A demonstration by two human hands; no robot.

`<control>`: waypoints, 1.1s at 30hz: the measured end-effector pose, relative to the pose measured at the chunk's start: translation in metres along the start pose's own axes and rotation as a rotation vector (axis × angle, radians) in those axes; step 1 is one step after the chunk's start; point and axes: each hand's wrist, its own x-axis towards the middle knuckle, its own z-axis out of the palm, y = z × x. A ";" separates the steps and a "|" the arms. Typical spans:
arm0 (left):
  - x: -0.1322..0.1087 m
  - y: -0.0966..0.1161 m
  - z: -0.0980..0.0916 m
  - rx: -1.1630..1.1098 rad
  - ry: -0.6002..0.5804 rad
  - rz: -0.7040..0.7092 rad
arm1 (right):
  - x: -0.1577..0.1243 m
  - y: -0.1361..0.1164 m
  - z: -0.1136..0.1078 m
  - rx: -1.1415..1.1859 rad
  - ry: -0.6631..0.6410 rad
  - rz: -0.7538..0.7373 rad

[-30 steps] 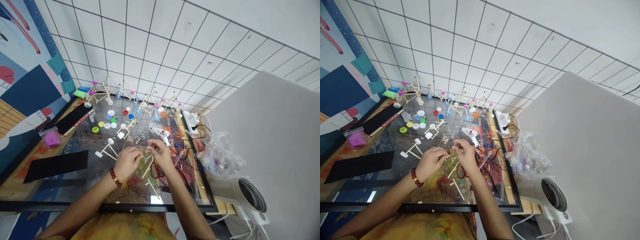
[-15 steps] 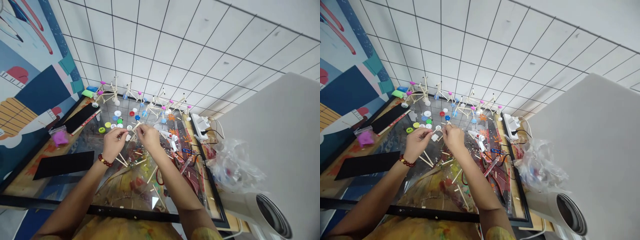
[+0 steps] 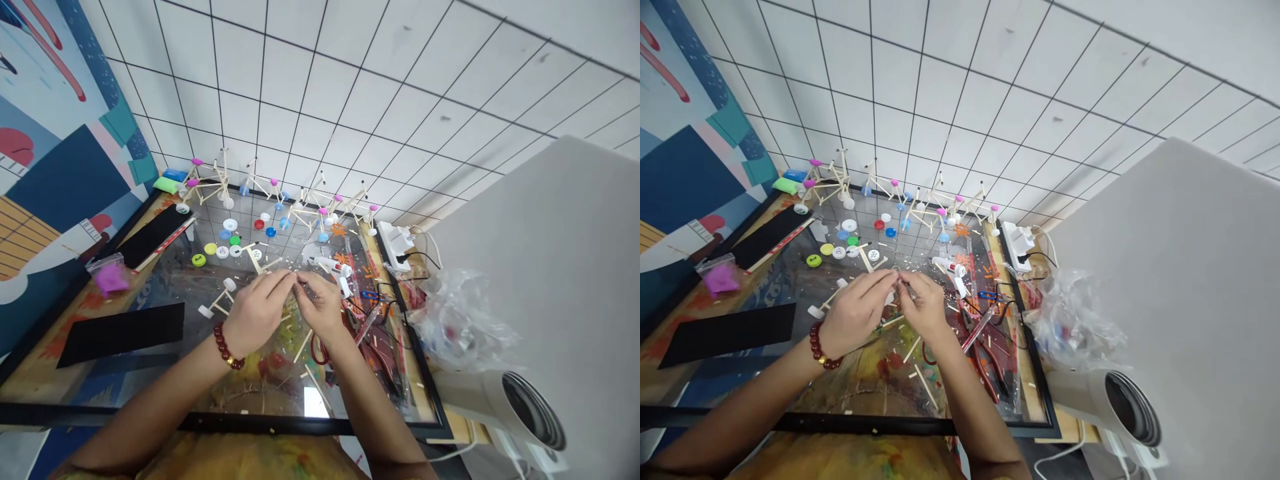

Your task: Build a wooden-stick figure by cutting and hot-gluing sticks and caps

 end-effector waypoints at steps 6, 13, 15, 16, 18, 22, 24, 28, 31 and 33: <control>-0.008 0.008 0.024 -0.066 -0.030 -0.153 | -0.010 -0.015 -0.009 0.065 0.009 0.053; -0.011 0.013 0.019 0.170 -0.091 -0.086 | -0.018 -0.010 -0.015 -0.168 0.086 -0.093; -0.011 0.017 0.019 0.165 -0.071 -0.068 | -0.021 -0.008 -0.015 -0.212 0.090 -0.146; -0.011 0.019 0.020 0.153 -0.060 -0.058 | -0.022 -0.008 -0.015 -0.217 0.093 -0.161; -0.010 0.023 0.021 0.130 -0.050 -0.048 | -0.025 -0.009 -0.013 -0.174 0.098 -0.134; -0.010 0.025 0.020 0.129 -0.071 -0.049 | -0.025 -0.013 -0.009 0.096 0.116 0.165; -0.011 0.023 0.017 0.150 -0.071 -0.053 | -0.019 -0.013 -0.014 0.255 0.208 0.298; -0.013 0.015 0.009 0.149 -0.018 -0.074 | -0.005 -0.011 -0.038 0.324 0.468 0.336; -0.013 0.012 0.003 0.143 0.035 -0.056 | -0.005 -0.017 -0.046 0.172 0.194 0.270; -0.012 0.012 0.002 0.151 0.054 -0.026 | -0.010 -0.021 -0.040 0.103 0.045 0.198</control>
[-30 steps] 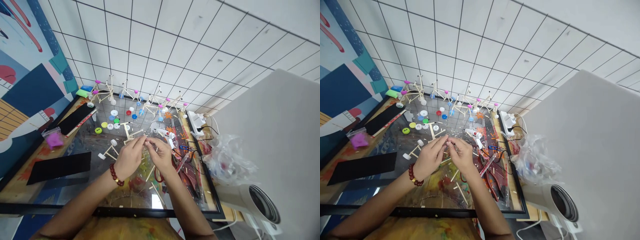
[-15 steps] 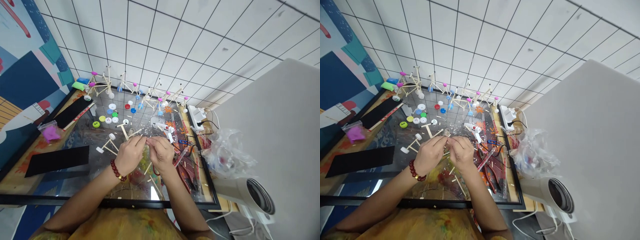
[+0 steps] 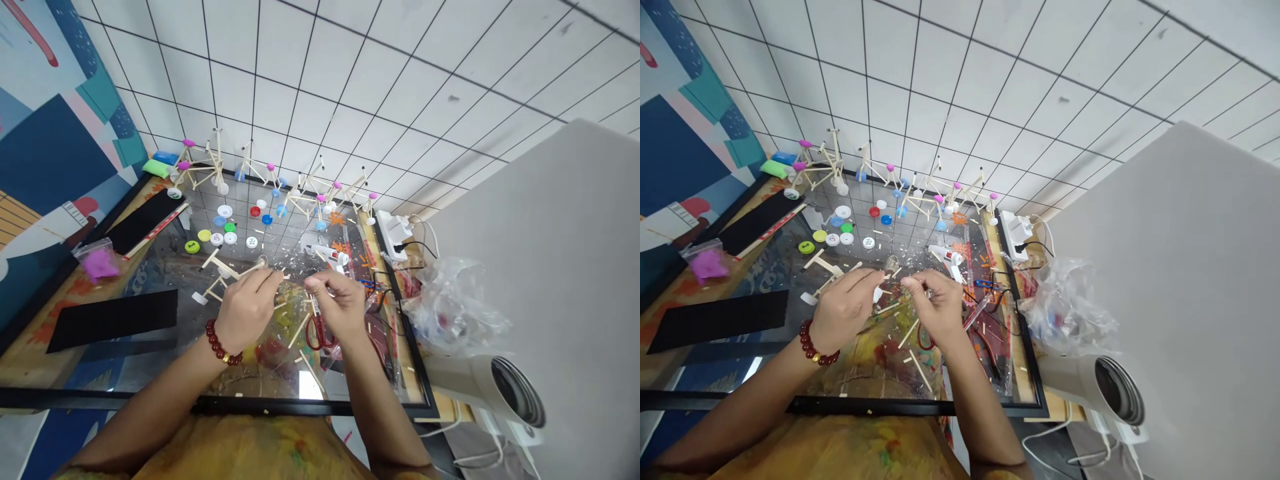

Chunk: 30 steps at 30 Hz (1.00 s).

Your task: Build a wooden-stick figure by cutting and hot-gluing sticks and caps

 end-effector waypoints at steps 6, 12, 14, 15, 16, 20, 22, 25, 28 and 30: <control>0.000 -0.001 -0.003 0.058 -0.020 0.110 | -0.011 0.000 0.021 0.043 -0.082 -0.049; 0.001 0.002 0.003 0.069 -0.043 0.126 | -0.013 0.000 0.018 -0.152 -0.014 -0.226; 0.002 0.007 0.006 0.023 -0.042 0.074 | -0.015 0.002 0.019 -0.318 0.047 -0.343; 0.004 0.009 0.007 -0.004 -0.039 0.046 | -0.015 0.004 0.020 -0.375 0.069 -0.387; 0.005 0.011 0.007 -0.028 -0.037 0.020 | -0.014 0.007 0.018 -0.403 0.095 -0.409; 0.009 0.013 0.005 -0.065 -0.018 0.000 | -0.006 0.015 0.000 -0.320 0.355 -0.185; 0.008 0.010 0.003 -0.060 -0.001 0.028 | -0.005 0.017 -0.012 -0.262 0.362 -0.021; 0.005 0.007 0.005 -0.030 0.006 0.077 | -0.012 0.013 -0.015 -0.179 0.074 0.053; 0.002 0.007 0.009 0.004 -0.005 0.117 | -0.022 0.008 -0.002 -0.035 -0.096 0.084; 0.001 0.008 0.010 0.012 -0.013 0.143 | -0.025 0.007 0.009 0.118 -0.097 0.167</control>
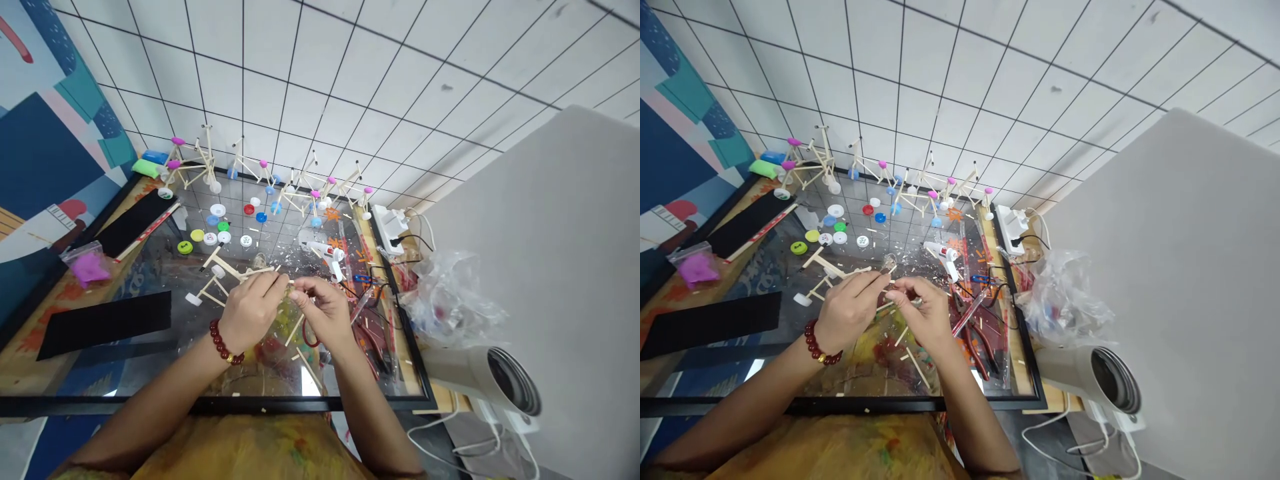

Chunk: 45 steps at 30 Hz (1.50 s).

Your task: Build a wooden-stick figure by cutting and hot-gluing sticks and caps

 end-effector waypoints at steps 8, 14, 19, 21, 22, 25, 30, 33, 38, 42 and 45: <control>0.005 -0.002 -0.007 -0.031 0.013 0.187 | 0.012 0.013 0.000 0.719 -0.208 0.506; 0.007 -0.007 -0.009 -0.026 0.005 0.207 | 0.008 0.022 0.002 0.509 -0.275 0.374; 0.007 -0.010 -0.006 0.075 -0.075 0.232 | 0.006 0.013 0.002 0.336 -0.127 0.260; 0.010 -0.011 -0.004 0.095 -0.086 0.241 | 0.007 0.010 0.002 0.292 -0.087 0.250; 0.011 -0.011 -0.004 0.096 -0.088 0.241 | 0.008 0.010 0.003 0.273 -0.064 0.240; 0.012 -0.014 -0.009 0.027 -0.062 0.273 | 0.011 0.014 0.004 0.280 0.025 0.232; -0.013 -0.019 -0.019 -0.263 0.144 0.002 | 0.015 0.027 -0.003 0.427 0.213 0.291; -0.026 -0.027 -0.012 -0.472 0.199 -0.582 | 0.015 0.032 -0.007 0.550 0.226 0.382; -0.012 -0.042 0.003 -0.997 0.058 -0.831 | 0.016 0.027 -0.002 0.615 0.174 0.436; 0.007 -0.041 0.006 -1.075 -0.106 -0.815 | 0.018 0.023 0.005 0.611 0.115 0.421; 0.010 -0.038 0.007 -0.999 -0.038 -0.830 | 0.014 0.027 0.003 0.581 0.027 0.407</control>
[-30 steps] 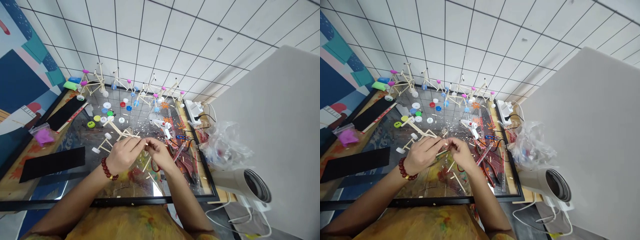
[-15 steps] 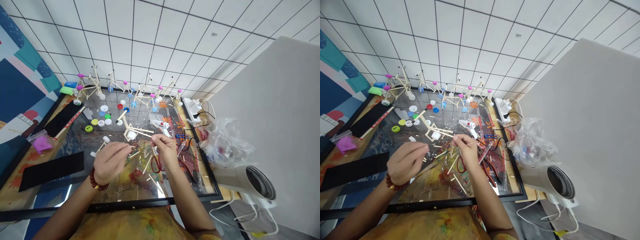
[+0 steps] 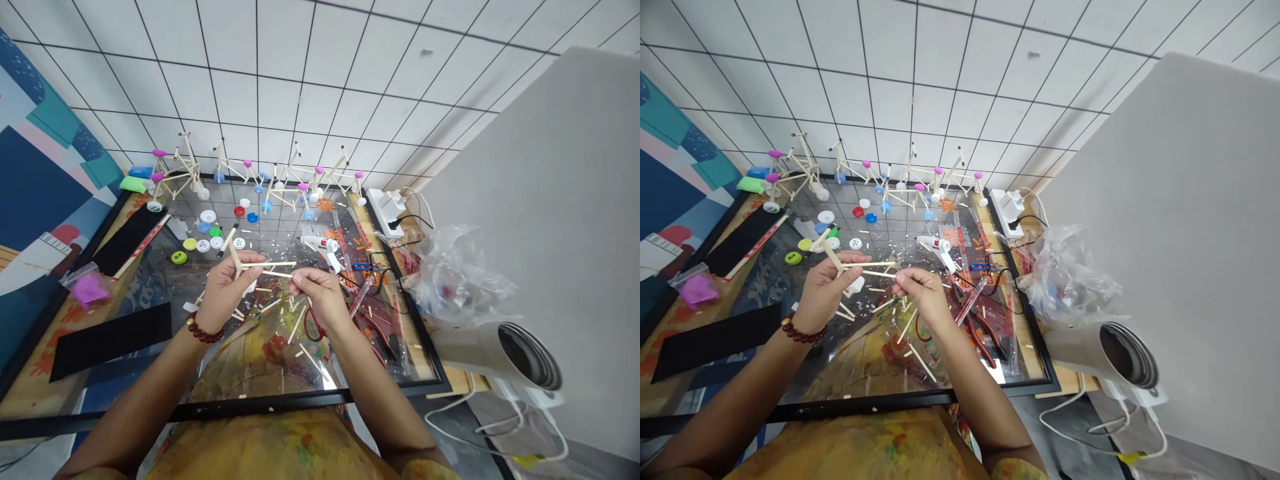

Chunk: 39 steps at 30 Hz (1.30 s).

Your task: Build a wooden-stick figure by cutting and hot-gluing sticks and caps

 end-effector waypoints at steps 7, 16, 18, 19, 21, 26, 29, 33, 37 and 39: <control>-0.001 -0.002 -0.016 0.115 0.083 0.150 | -0.028 0.004 -0.034 -0.715 -0.348 0.009; 0.005 -0.015 -0.032 0.047 0.284 0.181 | 0.018 -0.008 -0.012 -1.337 -0.186 -0.254; 0.003 -0.020 -0.035 0.049 0.329 0.171 | 0.029 -0.007 -0.006 -1.438 -0.110 -0.251; 0.002 -0.022 -0.036 0.058 0.345 0.158 | 0.032 -0.006 -0.004 -1.469 -0.082 -0.271; -0.002 -0.026 -0.038 0.081 0.360 0.122 | 0.035 -0.005 -0.001 -1.501 -0.095 -0.317; -0.006 -0.029 -0.039 0.079 0.351 0.071 | 0.026 0.001 0.001 -1.466 -0.354 -0.317; -0.006 -0.031 -0.039 0.019 0.350 0.054 | 0.017 0.001 -0.001 -1.368 -0.412 -0.261; -0.006 -0.036 -0.039 -0.059 0.366 -0.016 | 0.015 -0.002 -0.005 -1.303 -0.389 -0.208; -0.006 -0.037 -0.039 -0.044 0.388 -0.037 | 0.032 0.005 -0.003 -1.366 -0.361 -0.381; -0.006 -0.036 -0.039 -0.020 0.402 -0.023 | 0.045 0.013 0.001 -1.470 -0.343 -0.454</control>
